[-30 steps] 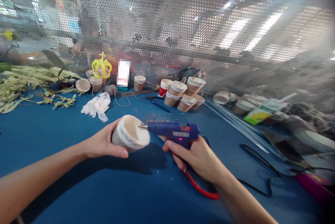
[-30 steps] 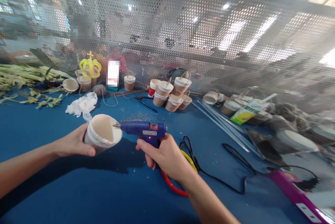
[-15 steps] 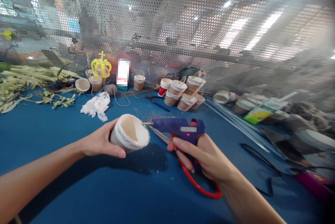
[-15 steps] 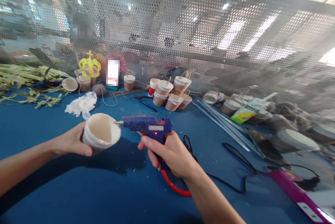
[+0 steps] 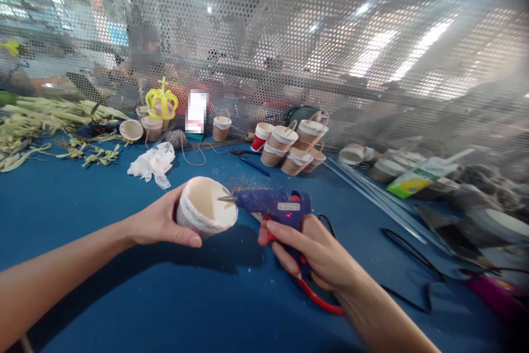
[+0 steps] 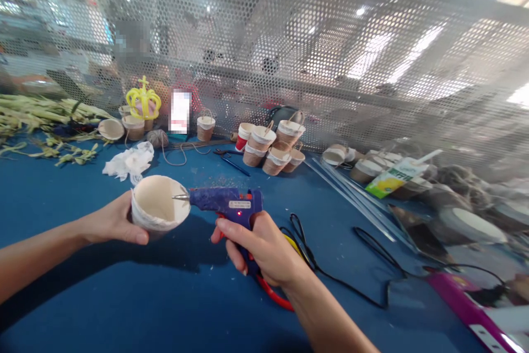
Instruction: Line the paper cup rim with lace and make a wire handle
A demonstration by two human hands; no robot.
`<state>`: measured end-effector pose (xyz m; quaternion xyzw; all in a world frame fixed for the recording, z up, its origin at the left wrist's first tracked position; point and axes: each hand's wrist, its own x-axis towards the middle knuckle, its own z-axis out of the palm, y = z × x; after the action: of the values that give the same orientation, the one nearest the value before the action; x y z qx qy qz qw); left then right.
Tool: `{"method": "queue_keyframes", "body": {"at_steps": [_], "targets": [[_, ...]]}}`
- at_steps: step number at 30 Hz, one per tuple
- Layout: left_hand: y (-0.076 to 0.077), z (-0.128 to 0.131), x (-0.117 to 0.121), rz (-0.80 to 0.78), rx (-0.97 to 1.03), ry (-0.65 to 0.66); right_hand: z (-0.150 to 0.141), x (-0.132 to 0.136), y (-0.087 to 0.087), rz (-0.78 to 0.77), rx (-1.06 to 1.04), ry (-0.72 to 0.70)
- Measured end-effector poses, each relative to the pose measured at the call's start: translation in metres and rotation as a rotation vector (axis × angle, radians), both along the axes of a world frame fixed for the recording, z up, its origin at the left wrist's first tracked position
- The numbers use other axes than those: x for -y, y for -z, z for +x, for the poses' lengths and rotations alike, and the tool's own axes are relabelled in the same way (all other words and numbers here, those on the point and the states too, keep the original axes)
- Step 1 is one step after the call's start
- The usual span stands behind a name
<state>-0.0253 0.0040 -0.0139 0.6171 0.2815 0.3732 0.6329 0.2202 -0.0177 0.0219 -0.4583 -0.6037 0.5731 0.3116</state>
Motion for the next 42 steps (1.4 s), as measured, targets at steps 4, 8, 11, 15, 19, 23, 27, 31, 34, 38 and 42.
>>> {"method": "queue_keyframes", "body": {"at_steps": [4, 8, 11, 15, 19, 23, 27, 31, 34, 38, 42], "targets": [[0.0011, -0.0008, 0.0004, 0.005, -0.003, 0.005, 0.001, -0.0011, -0.0023, 0.028, -0.016, 0.049], [0.0019, -0.0004, 0.0, -0.008, 0.012, 0.014, 0.0006, -0.0025, -0.0016, 0.013, 0.003, 0.029], [0.0018, 0.0002, -0.0005, -0.003, 0.01, 0.012, 0.0008, -0.0019, -0.0006, 0.015, 0.029, -0.007], [0.0008, 0.0, -0.0004, 0.007, -0.004, 0.016, 0.0021, -0.0023, -0.0016, 0.037, 0.02, -0.001], [0.0001, 0.0001, -0.0001, 0.027, -0.034, 0.003, 0.0021, -0.0028, -0.0044, 0.05, 0.062, 0.0], [0.0017, 0.0005, -0.0013, 0.068, -0.06, -0.023, 0.0017, -0.0008, -0.0057, 0.089, 0.127, -0.005], [0.0033, 0.0002, -0.0025, 0.121, -0.057, -0.09, 0.0017, -0.0009, -0.0044, 0.065, 0.017, 0.06], [0.0021, 0.0007, -0.0024, 0.111, -0.015, -0.128, 0.0, -0.0026, -0.0006, -0.002, -0.061, 0.112], [0.0019, 0.0015, -0.0022, 0.098, 0.014, -0.125, -0.0021, -0.0028, 0.0025, -0.032, -0.095, 0.11], [0.0034, 0.0024, -0.0019, 0.056, 0.024, -0.116, -0.0031, -0.0019, 0.0028, -0.02, -0.055, 0.074], [0.0041, 0.0025, -0.0013, 0.055, -0.001, -0.118, -0.0018, -0.0011, -0.0017, 0.035, 0.077, -0.022]]}}
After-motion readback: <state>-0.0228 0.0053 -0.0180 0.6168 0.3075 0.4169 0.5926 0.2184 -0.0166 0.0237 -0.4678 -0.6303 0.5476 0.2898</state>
